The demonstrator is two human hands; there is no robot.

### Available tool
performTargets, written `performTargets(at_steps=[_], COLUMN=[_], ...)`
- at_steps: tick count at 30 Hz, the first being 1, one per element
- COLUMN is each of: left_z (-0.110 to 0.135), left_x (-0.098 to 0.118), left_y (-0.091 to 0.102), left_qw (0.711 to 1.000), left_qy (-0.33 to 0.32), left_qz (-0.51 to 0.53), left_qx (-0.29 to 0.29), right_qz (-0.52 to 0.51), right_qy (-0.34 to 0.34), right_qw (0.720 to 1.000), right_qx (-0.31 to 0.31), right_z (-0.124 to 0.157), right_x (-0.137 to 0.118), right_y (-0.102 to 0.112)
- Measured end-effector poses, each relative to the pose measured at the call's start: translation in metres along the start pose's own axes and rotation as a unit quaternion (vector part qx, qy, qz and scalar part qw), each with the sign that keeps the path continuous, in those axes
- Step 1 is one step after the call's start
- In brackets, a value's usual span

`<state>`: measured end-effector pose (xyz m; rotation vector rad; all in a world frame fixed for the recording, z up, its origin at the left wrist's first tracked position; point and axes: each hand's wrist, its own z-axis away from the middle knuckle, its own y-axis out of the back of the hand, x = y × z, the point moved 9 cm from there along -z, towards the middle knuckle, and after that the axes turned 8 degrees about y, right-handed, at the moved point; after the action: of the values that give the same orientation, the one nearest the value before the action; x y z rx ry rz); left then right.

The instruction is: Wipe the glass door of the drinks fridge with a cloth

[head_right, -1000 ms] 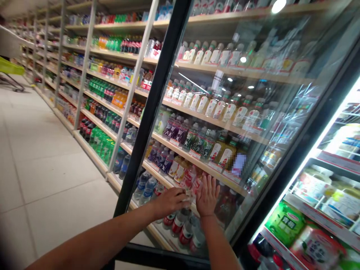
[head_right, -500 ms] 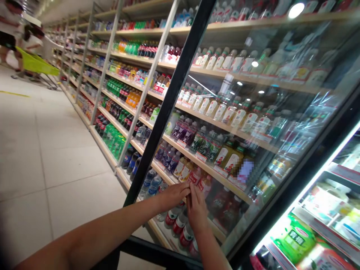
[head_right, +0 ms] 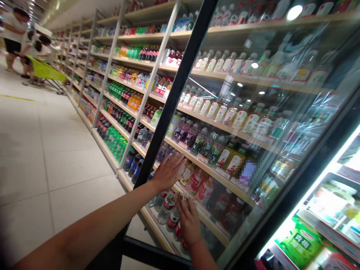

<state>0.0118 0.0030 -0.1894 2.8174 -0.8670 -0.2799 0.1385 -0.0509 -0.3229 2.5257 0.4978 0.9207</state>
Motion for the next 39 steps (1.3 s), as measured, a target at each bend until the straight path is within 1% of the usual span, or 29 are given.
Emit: performTargets(at_steps=[2,5,7,9,12,15,16,18,20,21,23,25,28,30,31,33,34,36,39], left_z=[-0.002,0.001,0.003,0.004,0.005,0.006,0.006,0.006,0.007,0.007,0.006,0.006,0.006,0.005,0.005,0.005,0.005,0.006,0.007], left_x=[0.003,0.005,0.006,0.006,0.005,0.005,0.005,0.005,0.004,0.004,0.004,0.003,0.003,0.002,0.002,0.002,0.002,0.003,0.001], left_y=[-0.008,-0.014,-0.014,-0.014,-0.016,-0.019,-0.020,-0.021,-0.022,-0.021,-0.021,-0.021,-0.023,-0.023,-0.023,-0.021,-0.020,-0.019,-0.020], left_qw=[0.998,0.997,0.996,0.996,0.996,0.996,0.997,0.997,0.997,0.997,0.997,0.997,0.997,0.997,0.997,0.997,0.997,0.998,0.999], left_qy=[-0.009,-0.021,-0.023,-0.022,-0.016,-0.014,-0.013,-0.010,-0.008,-0.009,-0.012,-0.011,-0.010,-0.011,-0.011,-0.011,-0.011,-0.012,-0.007], left_qz=[-0.055,-0.080,-0.084,-0.087,-0.088,-0.081,-0.078,-0.071,-0.067,-0.067,-0.067,-0.069,-0.070,-0.070,-0.069,-0.068,-0.067,-0.060,-0.036], left_qx=[0.000,0.003,0.004,0.002,-0.015,-0.024,-0.026,-0.029,-0.027,-0.024,-0.019,-0.023,-0.034,-0.035,-0.033,-0.026,-0.022,-0.019,-0.027], right_qz=[-0.003,-0.009,-0.009,-0.004,0.022,0.066,0.083,0.118,0.138,0.143,0.147,0.145,0.126,0.106,0.097,0.089,0.094,0.122,0.171], right_qy=[0.012,0.040,0.061,0.073,0.055,0.012,-0.009,-0.062,-0.105,-0.119,-0.127,-0.111,-0.058,-0.020,-0.006,-0.003,-0.016,-0.069,-0.173], right_qw=[1.000,0.999,0.998,0.997,0.998,0.995,0.991,0.977,0.960,0.955,0.954,0.965,0.984,0.992,0.994,0.994,0.993,0.982,0.945], right_qx=[-0.002,-0.007,-0.008,0.002,0.035,0.079,0.104,0.167,0.221,0.233,0.228,0.190,0.111,0.066,0.055,0.058,0.073,0.126,0.221], right_z=[0.003,0.002,-0.004,-0.015,-0.040,-0.070,-0.078,-0.086,-0.083,-0.077,-0.058,-0.034,0.002,0.017,0.021,0.023,0.020,0.013,0.003], right_x=[0.000,0.005,0.012,0.024,0.057,0.104,0.121,0.153,0.171,0.173,0.163,0.140,0.105,0.094,0.095,0.108,0.119,0.145,0.173], right_y=[-0.003,-0.002,0.003,0.014,0.041,0.078,0.091,0.118,0.134,0.135,0.125,0.104,0.071,0.059,0.058,0.066,0.074,0.095,0.123])
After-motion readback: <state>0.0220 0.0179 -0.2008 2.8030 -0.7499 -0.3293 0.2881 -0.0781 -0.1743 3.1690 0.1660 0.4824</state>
